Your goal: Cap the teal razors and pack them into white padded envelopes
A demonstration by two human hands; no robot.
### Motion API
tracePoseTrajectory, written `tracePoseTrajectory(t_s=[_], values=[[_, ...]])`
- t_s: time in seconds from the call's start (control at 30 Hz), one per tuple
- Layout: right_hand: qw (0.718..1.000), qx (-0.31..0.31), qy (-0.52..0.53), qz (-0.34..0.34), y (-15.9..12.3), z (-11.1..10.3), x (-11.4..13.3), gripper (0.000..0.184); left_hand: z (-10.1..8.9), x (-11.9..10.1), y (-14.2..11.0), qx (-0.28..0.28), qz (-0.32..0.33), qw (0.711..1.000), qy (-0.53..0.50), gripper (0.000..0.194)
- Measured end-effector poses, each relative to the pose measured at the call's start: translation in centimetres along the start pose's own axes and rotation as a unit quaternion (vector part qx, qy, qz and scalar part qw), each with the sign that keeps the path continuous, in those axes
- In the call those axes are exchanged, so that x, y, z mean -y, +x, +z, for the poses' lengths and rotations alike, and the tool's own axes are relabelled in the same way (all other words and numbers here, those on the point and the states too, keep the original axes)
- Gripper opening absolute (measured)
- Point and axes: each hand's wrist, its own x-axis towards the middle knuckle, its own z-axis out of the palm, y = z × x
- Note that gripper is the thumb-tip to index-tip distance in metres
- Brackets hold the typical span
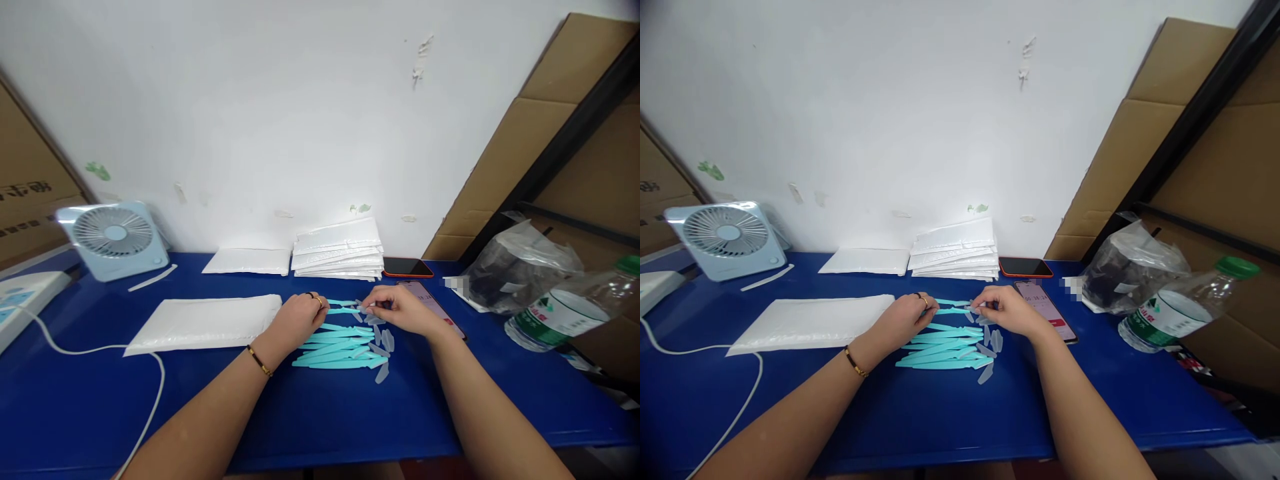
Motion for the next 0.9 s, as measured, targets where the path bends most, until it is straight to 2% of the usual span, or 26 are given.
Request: tracePoseTrajectory(t_s=[0.27, 0.47, 0.53, 0.67, 0.8, 0.9], values=[[1.0, -0.007, 0.021, -0.022, 0.8, 2.1, 0.4, 0.024, 0.0, -0.3, 0.1, 0.0, 0.013, 1.0, -0.018, 0.025], [0.995, -0.072, -0.07, -0.009, 0.9, 2.0, -0.3, 0.017, 1.0, 1.0, 0.3, -0.028, -0.062, 0.998, 0.015, 0.023], [0.995, -0.053, -0.087, -0.021, 1.0, 2.1, -0.6, 0.013, 1.4, 1.4, 0.4, -0.031, -0.042, 0.999, 0.005, 0.028], [0.991, -0.041, -0.123, -0.016, 1.1, 2.4, -1.6, 0.011, 1.7, 2.0, 0.4, 0.018, 0.01, 1.0, 0.005, 0.037], [0.987, -0.056, -0.151, 0.015, 1.0, 1.9, -2.9, 0.011, 1.2, 2.6, 0.3, 0.03, -0.035, 0.999, 0.016, 0.035], [0.983, -0.066, -0.172, 0.028, 1.0, 1.8, -3.0, 0.009, 0.4, 2.4, -0.1, 0.014, -0.069, 0.997, 0.016, 0.032]])
